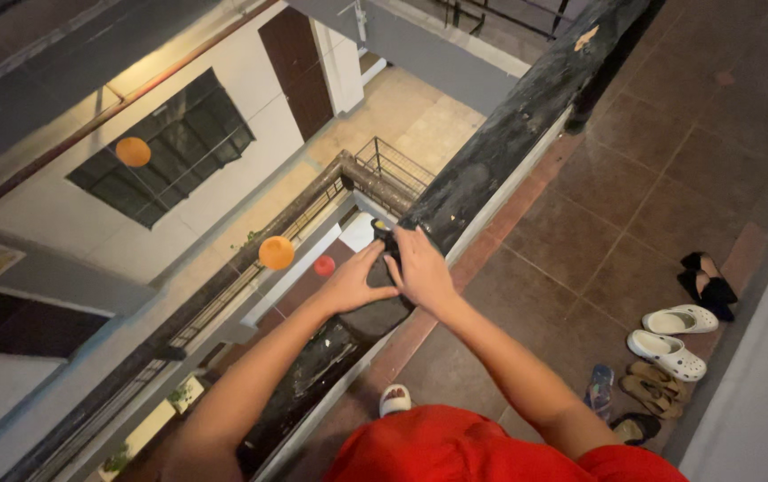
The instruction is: The person wipes down the balcony railing with a cloth while walking along it.
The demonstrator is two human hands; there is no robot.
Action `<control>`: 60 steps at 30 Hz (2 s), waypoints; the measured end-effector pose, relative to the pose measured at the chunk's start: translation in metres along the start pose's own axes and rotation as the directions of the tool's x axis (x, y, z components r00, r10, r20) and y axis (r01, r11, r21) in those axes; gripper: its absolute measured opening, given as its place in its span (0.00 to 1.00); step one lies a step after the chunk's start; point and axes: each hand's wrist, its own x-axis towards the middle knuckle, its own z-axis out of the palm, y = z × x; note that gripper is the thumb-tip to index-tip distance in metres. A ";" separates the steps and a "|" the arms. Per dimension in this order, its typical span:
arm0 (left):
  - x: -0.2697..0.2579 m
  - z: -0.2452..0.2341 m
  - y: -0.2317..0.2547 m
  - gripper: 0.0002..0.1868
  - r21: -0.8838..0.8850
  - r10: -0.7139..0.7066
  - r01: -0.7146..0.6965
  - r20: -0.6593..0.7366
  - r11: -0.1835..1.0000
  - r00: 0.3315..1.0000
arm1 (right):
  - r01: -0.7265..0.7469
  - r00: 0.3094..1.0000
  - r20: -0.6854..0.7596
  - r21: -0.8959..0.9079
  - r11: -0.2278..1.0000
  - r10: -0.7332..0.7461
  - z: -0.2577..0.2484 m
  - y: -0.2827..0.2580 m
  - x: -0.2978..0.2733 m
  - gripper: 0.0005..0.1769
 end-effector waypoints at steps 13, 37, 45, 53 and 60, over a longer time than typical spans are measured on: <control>0.000 0.000 0.009 0.59 0.031 0.153 -0.153 0.020 0.988 0.988 | -0.012 1.000 -0.004 -0.032 0.999 0.012 0.013 0.010 -0.003 0.25; 0.183 0.036 0.099 0.62 0.582 0.000 0.022 -0.038 0.813 0.999 | -0.084 0.996 -0.029 0.013 0.996 0.085 -0.033 0.178 0.010 0.35; 0.289 0.053 0.013 0.60 -0.069 0.017 -0.023 -0.087 0.997 0.996 | -0.186 0.967 0.142 -0.173 0.967 0.211 -0.057 0.232 0.095 0.28; 0.222 0.045 -0.005 0.62 0.004 -0.069 0.069 0.067 0.998 0.995 | -0.132 0.991 0.005 -0.180 0.975 0.135 -0.021 0.176 0.064 0.32; 0.198 0.020 0.056 0.63 0.151 -0.208 0.194 0.084 0.969 0.975 | 0.039 0.993 -0.119 0.112 0.993 -0.026 -0.025 0.167 0.050 0.24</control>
